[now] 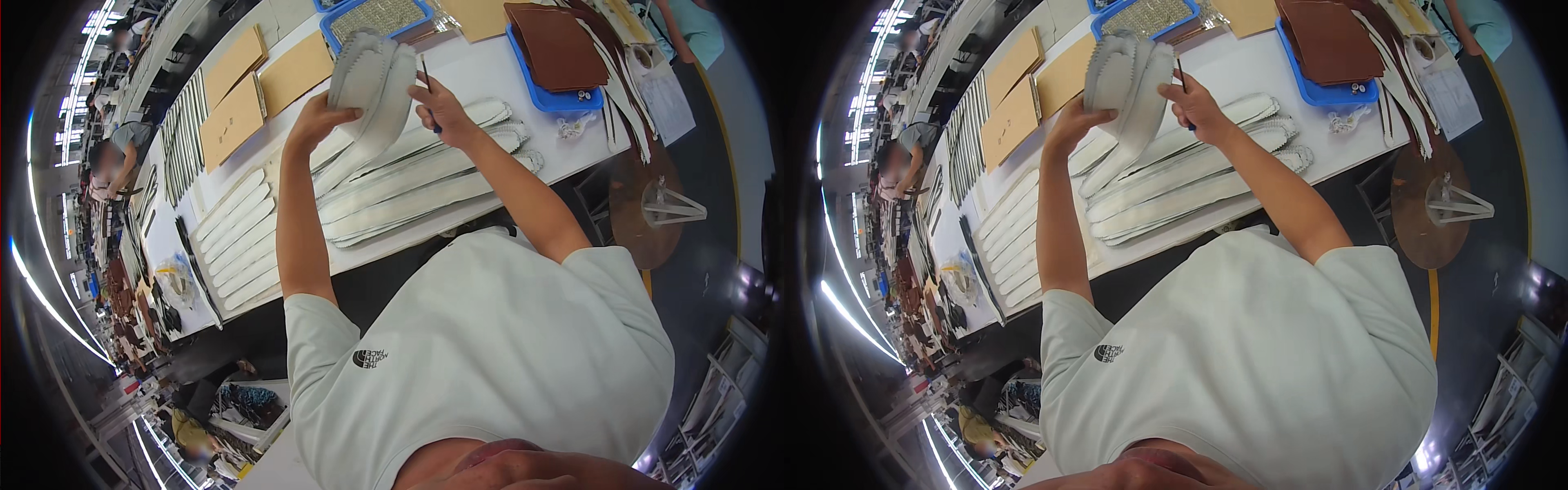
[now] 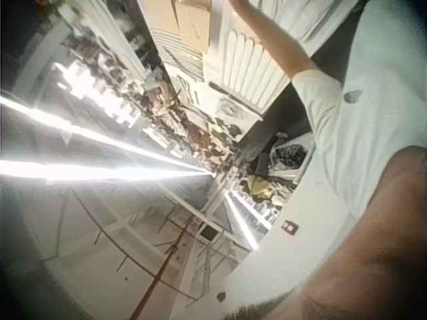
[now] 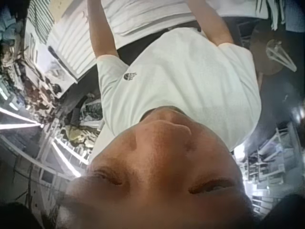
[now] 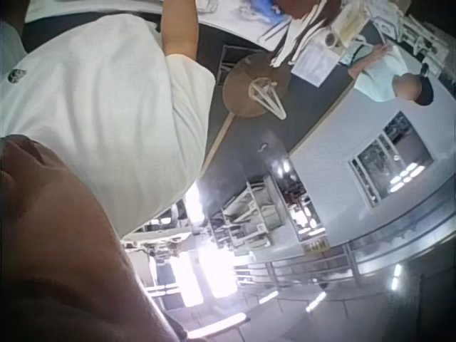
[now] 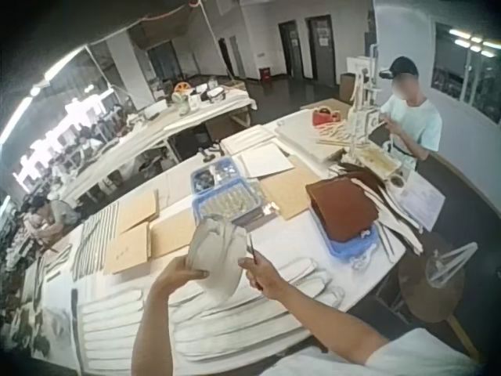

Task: Using a hydraulic or mechanical press to process white leather components in a workshop environment.

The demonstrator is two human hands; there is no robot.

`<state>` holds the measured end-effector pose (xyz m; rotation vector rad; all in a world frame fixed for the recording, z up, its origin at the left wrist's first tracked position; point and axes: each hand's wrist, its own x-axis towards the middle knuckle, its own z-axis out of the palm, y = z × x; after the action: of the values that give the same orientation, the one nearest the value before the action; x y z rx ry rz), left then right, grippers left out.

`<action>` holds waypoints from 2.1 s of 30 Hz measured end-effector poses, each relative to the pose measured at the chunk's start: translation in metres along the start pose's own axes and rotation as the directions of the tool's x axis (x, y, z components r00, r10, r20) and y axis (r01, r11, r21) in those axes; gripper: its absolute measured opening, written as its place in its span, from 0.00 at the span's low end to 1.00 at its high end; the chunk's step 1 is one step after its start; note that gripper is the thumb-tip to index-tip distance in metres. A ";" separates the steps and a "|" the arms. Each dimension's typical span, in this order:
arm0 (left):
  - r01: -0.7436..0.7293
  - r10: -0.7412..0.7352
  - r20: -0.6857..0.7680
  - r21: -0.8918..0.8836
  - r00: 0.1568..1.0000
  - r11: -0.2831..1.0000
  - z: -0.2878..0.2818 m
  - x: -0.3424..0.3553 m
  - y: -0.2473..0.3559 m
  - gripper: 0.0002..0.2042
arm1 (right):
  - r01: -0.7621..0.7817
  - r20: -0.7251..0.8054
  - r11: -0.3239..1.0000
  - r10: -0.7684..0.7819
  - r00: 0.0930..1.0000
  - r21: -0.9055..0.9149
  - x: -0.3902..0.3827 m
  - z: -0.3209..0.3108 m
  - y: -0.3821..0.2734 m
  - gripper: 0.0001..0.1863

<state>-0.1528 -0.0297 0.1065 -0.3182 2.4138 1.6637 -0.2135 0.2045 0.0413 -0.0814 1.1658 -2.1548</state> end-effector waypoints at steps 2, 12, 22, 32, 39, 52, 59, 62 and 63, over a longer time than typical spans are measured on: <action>0.011 -0.011 0.016 -0.002 1.000 1.000 0.005 -0.003 -0.003 0.26 | 0.021 0.012 0.999 -0.021 1.000 -0.044 0.001 0.004 0.005 0.24; -0.114 0.093 -0.286 -0.059 0.954 0.992 -0.073 -0.057 -0.009 0.16 | 0.137 -0.536 0.990 -0.127 0.835 -0.021 -0.005 -0.084 0.033 0.11; -0.476 0.218 -0.897 0.011 0.383 0.879 -0.197 -0.267 0.062 0.25 | -0.200 -0.695 0.965 0.029 0.718 -0.167 0.009 -0.155 0.046 0.10; -0.354 0.288 -0.944 0.328 -0.161 0.876 0.023 -0.443 0.154 0.22 | -0.111 -0.091 0.836 0.073 0.993 -0.538 -0.084 -0.064 0.046 0.05; -0.301 -0.084 -0.975 -0.018 -0.207 0.953 0.215 -0.442 0.146 0.15 | 0.033 0.841 0.873 0.459 0.286 -0.487 -0.197 0.109 0.029 0.09; -0.308 -0.321 -0.599 -0.128 -0.733 0.943 0.491 -0.517 0.097 0.14 | 0.154 0.699 0.900 0.417 -0.581 -0.408 -0.513 0.159 0.092 0.22; -0.314 -0.317 -0.395 -0.073 -0.862 0.946 0.595 -0.608 0.091 0.14 | 0.050 0.488 0.804 0.408 -0.772 -0.593 -0.671 0.115 0.136 0.20; -0.284 -0.294 -0.286 -0.077 -0.912 0.956 0.629 -0.649 0.088 0.14 | 0.176 0.782 0.984 0.129 -0.610 -0.026 -0.730 0.094 0.147 0.18; -0.273 -0.279 -0.255 -0.062 -0.926 0.960 0.638 -0.662 0.086 0.14 | 0.166 0.766 0.985 0.137 -0.629 -0.040 -0.749 0.085 0.147 0.18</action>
<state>0.4802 0.6411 0.1435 1.2660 -0.2614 -0.1764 0.4709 0.5293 0.1677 -1.8995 -0.1124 -0.6915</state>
